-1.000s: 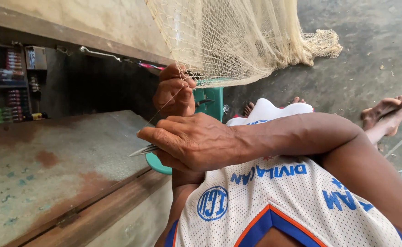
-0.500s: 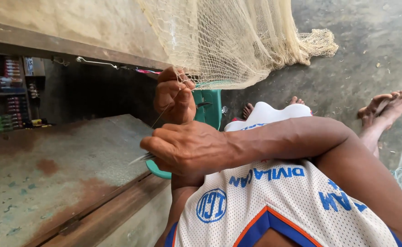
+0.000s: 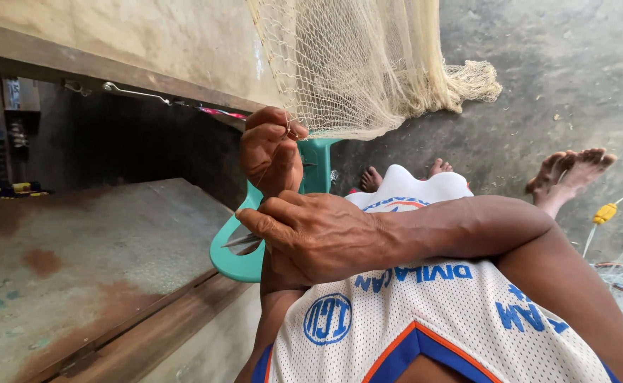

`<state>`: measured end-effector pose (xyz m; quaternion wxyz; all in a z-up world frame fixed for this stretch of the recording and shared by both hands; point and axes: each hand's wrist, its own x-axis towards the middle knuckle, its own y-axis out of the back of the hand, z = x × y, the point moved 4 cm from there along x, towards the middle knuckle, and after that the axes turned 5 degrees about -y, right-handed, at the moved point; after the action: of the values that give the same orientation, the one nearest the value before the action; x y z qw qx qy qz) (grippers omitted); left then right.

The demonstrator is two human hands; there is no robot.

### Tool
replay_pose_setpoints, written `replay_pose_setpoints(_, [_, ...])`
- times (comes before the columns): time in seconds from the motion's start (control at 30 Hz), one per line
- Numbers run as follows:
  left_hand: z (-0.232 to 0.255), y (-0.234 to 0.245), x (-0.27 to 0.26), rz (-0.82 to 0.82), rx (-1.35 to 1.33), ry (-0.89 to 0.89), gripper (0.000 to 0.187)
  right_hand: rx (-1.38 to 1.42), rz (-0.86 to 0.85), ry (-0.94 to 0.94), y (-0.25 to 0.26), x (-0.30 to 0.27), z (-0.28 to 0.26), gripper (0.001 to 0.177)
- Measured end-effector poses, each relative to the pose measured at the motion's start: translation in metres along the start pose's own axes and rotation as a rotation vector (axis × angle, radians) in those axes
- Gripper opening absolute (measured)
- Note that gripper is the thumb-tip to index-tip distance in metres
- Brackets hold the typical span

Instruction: Repairing or weaving a fishing net using a specialized net needle.

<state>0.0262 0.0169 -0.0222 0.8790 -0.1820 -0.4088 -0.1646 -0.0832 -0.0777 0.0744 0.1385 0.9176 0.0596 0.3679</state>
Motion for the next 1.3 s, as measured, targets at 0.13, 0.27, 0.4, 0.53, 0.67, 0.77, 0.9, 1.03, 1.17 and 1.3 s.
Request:
replay_pose_setpoints(0.13, [0.005, -0.006, 0.005, 0.027, 0.107, 0.033, 0.013, -0.03, -0.02, -0.01, 0.001, 0.0, -0.003, 0.052])
replay_pose_setpoints(0.27, [0.002, -0.006, 0.007, 0.073, 0.117, 0.081, 0.01, -0.054, -0.056, 0.024, 0.0, -0.008, 0.004, 0.045])
replay_pose_setpoints(0.4, [0.013, -0.013, 0.02, 0.136, 0.159, 0.198, 0.013, -0.029, 0.001, 0.017, 0.048, -0.015, 0.024, 0.04])
replay_pose_setpoints(0.53, [0.01, -0.005, 0.02, 0.228, 0.034, 0.402, 0.014, -0.152, 0.26, -0.138, 0.107, -0.031, 0.07, 0.03])
replay_pose_setpoints(0.67, [0.009, -0.006, 0.024, 0.26, -0.034, 0.504, 0.009, -0.264, 0.217, -0.029, 0.121, -0.03, 0.088, 0.035])
replay_pose_setpoints(0.77, [0.007, -0.011, 0.028, 0.226, -0.043, 0.41, 0.014, -0.156, 0.351, -0.069, 0.101, -0.028, 0.104, 0.016])
replay_pose_setpoints(0.9, [0.003, -0.008, 0.029, 0.185, 0.03, 0.324, 0.014, -0.208, 0.319, -0.079, 0.091, -0.02, 0.103, 0.01])
replay_pose_setpoints(1.03, [0.012, -0.016, 0.034, 0.112, 0.225, 0.232, 0.016, -0.209, 0.305, -0.042, 0.085, -0.013, 0.101, 0.015])
replay_pose_setpoints(1.17, [0.02, -0.024, 0.037, 0.078, 0.383, 0.12, 0.015, -0.196, 0.337, -0.003, 0.076, -0.006, 0.097, 0.017])
replay_pose_setpoints(1.3, [0.019, -0.023, 0.038, 0.029, 0.449, -0.019, 0.012, -0.182, 0.354, 0.005, 0.064, 0.006, 0.091, 0.02])
